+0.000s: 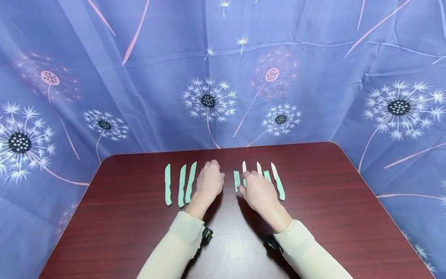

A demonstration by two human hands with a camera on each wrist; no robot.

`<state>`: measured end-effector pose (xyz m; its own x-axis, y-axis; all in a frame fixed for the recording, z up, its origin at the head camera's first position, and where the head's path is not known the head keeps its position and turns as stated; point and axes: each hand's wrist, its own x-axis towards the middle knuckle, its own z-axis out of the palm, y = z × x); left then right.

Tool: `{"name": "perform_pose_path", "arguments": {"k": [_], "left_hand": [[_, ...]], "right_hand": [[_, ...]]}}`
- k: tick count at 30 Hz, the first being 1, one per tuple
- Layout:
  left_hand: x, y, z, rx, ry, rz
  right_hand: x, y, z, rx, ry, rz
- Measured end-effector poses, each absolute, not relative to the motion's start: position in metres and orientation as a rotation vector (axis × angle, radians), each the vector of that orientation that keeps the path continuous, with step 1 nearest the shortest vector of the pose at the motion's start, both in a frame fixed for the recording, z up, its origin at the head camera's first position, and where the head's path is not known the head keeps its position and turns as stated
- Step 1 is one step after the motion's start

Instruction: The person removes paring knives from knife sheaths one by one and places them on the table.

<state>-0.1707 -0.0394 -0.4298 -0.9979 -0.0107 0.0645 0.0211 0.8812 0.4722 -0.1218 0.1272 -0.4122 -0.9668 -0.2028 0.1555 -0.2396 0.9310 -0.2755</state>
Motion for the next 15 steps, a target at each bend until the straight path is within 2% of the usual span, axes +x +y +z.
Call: {"name": "perform_pose_path", "arguments": {"k": [15], "left_hand": [[-0.188, -0.079, -0.432, 0.127, -3.035, -0.566]], "right_hand": [[-0.110, 0.112, -0.409, 0.433, -2.945, 0.418]]}}
